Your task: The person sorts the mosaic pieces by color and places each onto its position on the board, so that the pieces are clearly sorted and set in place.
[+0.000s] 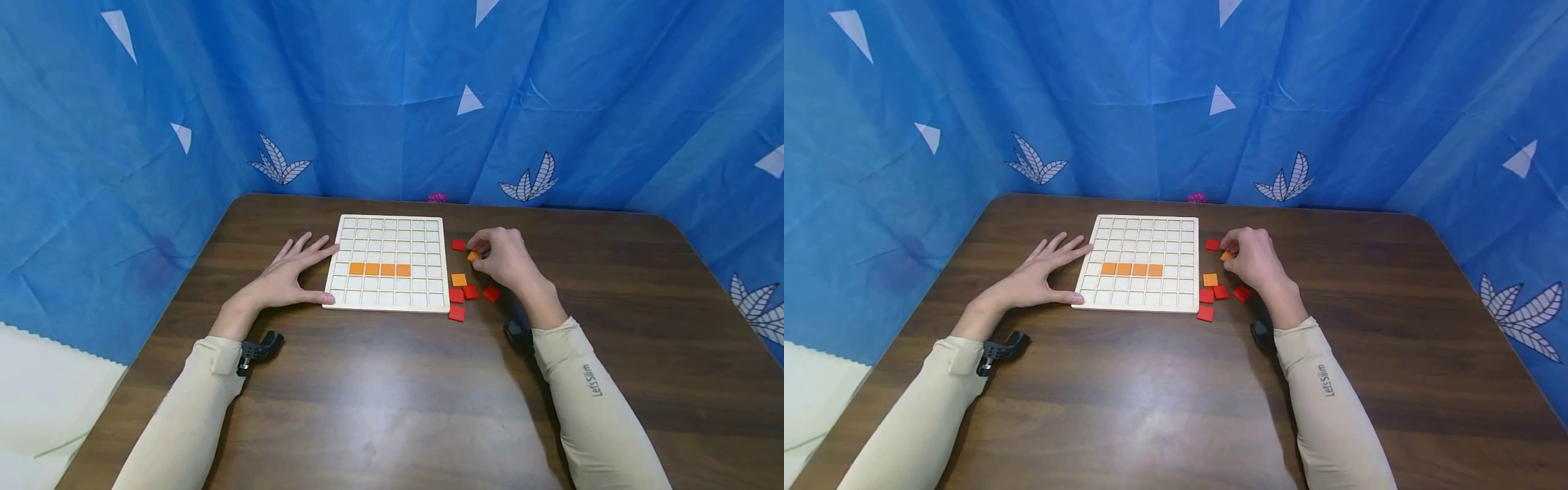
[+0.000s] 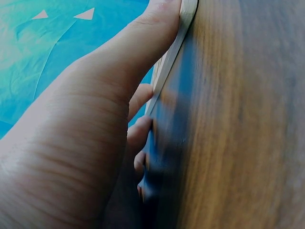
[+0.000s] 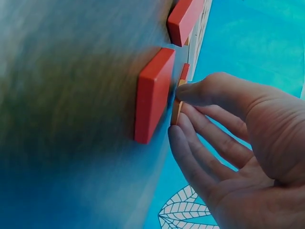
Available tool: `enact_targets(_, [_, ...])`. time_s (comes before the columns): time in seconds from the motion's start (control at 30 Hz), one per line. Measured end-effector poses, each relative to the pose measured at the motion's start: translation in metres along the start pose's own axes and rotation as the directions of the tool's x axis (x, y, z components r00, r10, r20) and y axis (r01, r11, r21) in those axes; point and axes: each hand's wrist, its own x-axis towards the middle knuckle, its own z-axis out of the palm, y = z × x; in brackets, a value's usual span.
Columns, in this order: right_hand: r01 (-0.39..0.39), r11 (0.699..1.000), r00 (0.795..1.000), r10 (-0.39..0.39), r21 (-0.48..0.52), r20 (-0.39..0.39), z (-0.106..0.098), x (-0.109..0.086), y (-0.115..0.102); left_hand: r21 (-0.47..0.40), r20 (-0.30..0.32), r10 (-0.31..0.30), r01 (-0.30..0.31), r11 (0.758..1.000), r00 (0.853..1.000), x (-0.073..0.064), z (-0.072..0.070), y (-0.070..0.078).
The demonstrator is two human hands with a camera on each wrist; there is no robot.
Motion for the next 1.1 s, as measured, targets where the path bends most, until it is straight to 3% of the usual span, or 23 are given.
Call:
enact_targets(0.4, [0.084, 0.996, 0.996, -0.084, 0.017, 0.004, 0.004, -0.001, -0.011, 0.012, -0.006, 0.007, -0.007, 1.000, 1.000, -0.001, 0.000, -0.001])
enact_targets(1.1, [0.254, 0.967, 0.963, -0.256, 0.033, 0.084, 0.029, 0.006, -0.064, 0.009, 0.002, 0.002, -0.002, 1.000, 1.000, 0.002, 0.000, -0.001])
